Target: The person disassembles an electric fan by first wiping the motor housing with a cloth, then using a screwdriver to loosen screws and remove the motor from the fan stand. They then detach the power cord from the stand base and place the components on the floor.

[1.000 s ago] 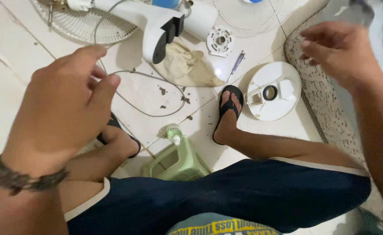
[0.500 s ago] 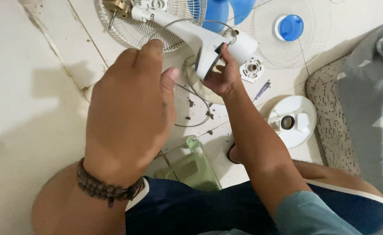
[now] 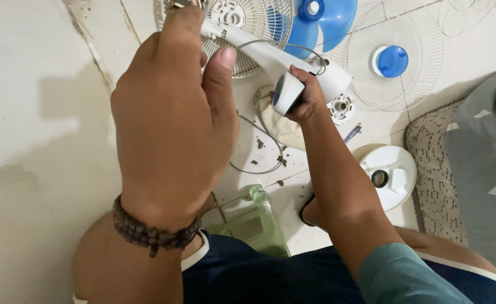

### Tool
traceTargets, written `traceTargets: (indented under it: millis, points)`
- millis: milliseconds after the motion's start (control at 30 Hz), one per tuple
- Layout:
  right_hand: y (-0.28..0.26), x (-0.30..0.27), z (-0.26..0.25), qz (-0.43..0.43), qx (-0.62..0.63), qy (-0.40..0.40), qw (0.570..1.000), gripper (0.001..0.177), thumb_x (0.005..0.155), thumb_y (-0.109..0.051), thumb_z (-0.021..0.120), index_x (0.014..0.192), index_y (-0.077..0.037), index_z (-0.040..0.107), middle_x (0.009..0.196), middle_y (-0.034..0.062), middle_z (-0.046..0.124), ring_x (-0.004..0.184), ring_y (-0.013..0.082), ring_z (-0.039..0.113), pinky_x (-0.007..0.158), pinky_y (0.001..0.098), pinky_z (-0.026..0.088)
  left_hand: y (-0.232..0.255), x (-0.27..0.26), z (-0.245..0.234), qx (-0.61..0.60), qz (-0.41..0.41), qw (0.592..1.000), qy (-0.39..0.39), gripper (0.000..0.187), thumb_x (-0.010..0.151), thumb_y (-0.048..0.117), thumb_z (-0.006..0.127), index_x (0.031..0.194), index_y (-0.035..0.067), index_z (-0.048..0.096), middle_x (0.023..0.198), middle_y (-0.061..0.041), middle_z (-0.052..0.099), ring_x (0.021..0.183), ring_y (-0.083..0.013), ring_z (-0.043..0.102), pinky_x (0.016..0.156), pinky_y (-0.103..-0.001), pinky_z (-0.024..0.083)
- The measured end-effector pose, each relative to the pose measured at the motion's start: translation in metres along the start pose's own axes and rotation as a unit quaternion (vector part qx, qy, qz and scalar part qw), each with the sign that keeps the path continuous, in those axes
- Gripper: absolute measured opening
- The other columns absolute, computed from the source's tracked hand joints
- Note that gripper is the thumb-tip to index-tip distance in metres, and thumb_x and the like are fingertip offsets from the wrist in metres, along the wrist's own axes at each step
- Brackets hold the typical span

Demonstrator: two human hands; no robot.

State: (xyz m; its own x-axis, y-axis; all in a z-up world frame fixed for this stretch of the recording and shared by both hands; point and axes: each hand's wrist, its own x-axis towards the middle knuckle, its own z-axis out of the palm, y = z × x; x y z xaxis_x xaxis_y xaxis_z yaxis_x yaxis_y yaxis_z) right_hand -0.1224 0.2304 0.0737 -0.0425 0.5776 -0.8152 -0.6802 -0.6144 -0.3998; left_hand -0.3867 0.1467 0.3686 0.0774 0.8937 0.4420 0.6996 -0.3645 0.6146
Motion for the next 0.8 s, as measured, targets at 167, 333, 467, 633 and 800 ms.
traceTargets:
  millis: [167, 333, 467, 633, 800]
  points:
    - [-0.003, -0.008, 0.01, -0.035, -0.025, -0.007, 0.999, 0.037, 0.079, -0.027, 0.075, 0.107, -0.005, 0.065, 0.091, 0.012, 0.068, 0.08, 0.0316, 0.065, 0.073, 0.0513, 0.062, -0.012, -0.003, 0.008, 0.007, 0.017, 0.999, 0.031, 0.027, 0.108, 0.005, 0.067, 0.132, -0.002, 0.055, 0.099, -0.018, 0.068, 0.088, -0.0339, 0.069, 0.074, -0.043, 0.053]
    - [0.005, -0.018, 0.021, -0.075, -0.039, -0.019, 0.996, 0.039, 0.079, -0.029, 0.075, 0.109, -0.005, 0.065, 0.094, 0.0118, 0.068, 0.08, 0.0286, 0.066, 0.069, 0.0477, 0.057, -0.023, -0.006, 0.013, 0.0, 0.011, 0.999, 0.049, 0.023, 0.107, 0.003, 0.068, 0.126, -0.001, 0.058, 0.097, -0.016, 0.07, 0.088, -0.0329, 0.07, 0.075, -0.042, 0.054]
    - [0.016, -0.029, 0.03, -0.114, -0.01, -0.032, 0.993, 0.042, 0.078, -0.029, 0.074, 0.112, -0.007, 0.064, 0.098, 0.0107, 0.069, 0.084, 0.0279, 0.068, 0.076, 0.0472, 0.059, -0.027, -0.006, 0.013, -0.003, 0.017, 0.997, 0.075, 0.022, 0.106, 0.003, 0.07, 0.124, -0.002, 0.058, 0.096, -0.016, 0.07, 0.086, -0.0326, 0.071, 0.076, -0.043, 0.054]
    - [0.019, -0.039, 0.046, -0.085, 0.0, -0.044, 0.995, 0.045, 0.076, -0.031, 0.073, 0.112, -0.006, 0.065, 0.098, 0.0117, 0.07, 0.087, 0.0299, 0.068, 0.078, 0.0517, 0.06, -0.026, -0.005, 0.0, -0.016, 0.028, 0.995, 0.096, 0.023, 0.107, 0.004, 0.07, 0.126, -0.002, 0.058, 0.096, -0.017, 0.069, 0.084, -0.0324, 0.071, 0.072, -0.043, 0.054]
    - [0.018, -0.049, 0.054, -0.044, 0.076, -0.01, 0.996, 0.052, 0.076, -0.043, 0.073, 0.114, -0.009, 0.066, 0.102, 0.01, 0.07, 0.088, 0.0303, 0.068, 0.078, 0.0505, 0.059, -0.027, -0.001, -0.011, -0.016, 0.032, 0.992, 0.119, 0.022, 0.106, 0.002, 0.069, 0.126, -0.003, 0.059, 0.092, -0.016, 0.068, 0.081, -0.0319, 0.07, 0.071, -0.043, 0.053]
